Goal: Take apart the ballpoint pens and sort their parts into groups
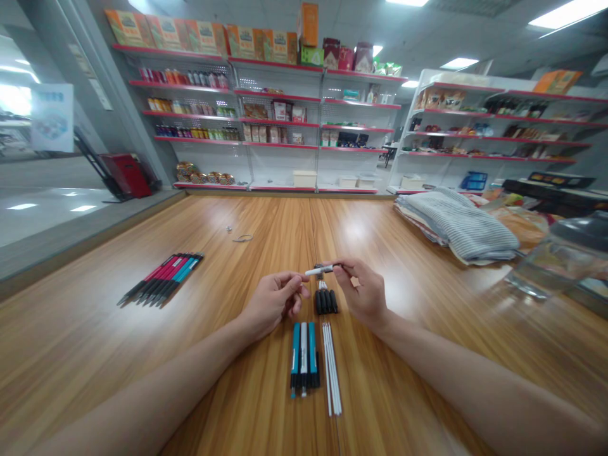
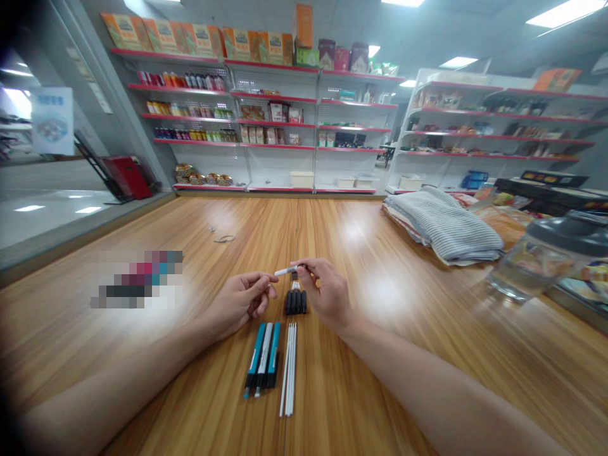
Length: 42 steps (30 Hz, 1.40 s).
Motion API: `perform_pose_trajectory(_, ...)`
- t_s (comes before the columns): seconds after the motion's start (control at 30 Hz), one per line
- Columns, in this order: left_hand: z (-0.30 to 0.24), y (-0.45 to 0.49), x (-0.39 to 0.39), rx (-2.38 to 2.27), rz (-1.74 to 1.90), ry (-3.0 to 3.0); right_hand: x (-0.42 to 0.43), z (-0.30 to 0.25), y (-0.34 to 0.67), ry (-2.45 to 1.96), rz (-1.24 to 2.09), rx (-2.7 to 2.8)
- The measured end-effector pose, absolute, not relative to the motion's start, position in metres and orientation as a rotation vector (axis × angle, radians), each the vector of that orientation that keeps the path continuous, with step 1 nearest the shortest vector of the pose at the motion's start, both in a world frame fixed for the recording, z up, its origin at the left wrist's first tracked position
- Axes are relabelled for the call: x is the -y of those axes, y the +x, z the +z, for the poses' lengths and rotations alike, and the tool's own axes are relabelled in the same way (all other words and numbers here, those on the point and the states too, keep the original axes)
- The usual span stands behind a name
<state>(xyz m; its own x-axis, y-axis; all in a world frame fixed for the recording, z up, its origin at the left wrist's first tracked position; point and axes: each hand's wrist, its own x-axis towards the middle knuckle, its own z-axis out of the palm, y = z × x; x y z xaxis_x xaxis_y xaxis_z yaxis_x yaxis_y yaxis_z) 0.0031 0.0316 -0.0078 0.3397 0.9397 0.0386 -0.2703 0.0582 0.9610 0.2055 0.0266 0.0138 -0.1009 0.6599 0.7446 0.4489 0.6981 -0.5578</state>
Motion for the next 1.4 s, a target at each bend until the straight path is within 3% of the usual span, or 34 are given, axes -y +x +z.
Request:
perform_pose_trajectory(0.3, -0.006, 0.002, -0.030, -0.781, 1.049, 1.235, -0.022, 0.018, 0.205, -0.568, -0.034, 1.915)
perform_pose_trajectory(0.5, -0.007, 0.001, -0.029, -0.761, 1.046, 1.229, -0.023, 0.015, 0.207, -0.592, -0.095, 1.863)
perform_pose_trajectory(1.03, 0.001, 0.005, -0.022, -0.676, 0.940, 1.318, -0.027, 0.007, 0.203, -0.735, -0.089, 2.353)
perform_pose_trajectory(1.4, 0.007, 0.006, -0.017, -0.643, 0.936, 1.408, -0.027, 0.010, 0.200, -0.873, -0.060, 2.322)
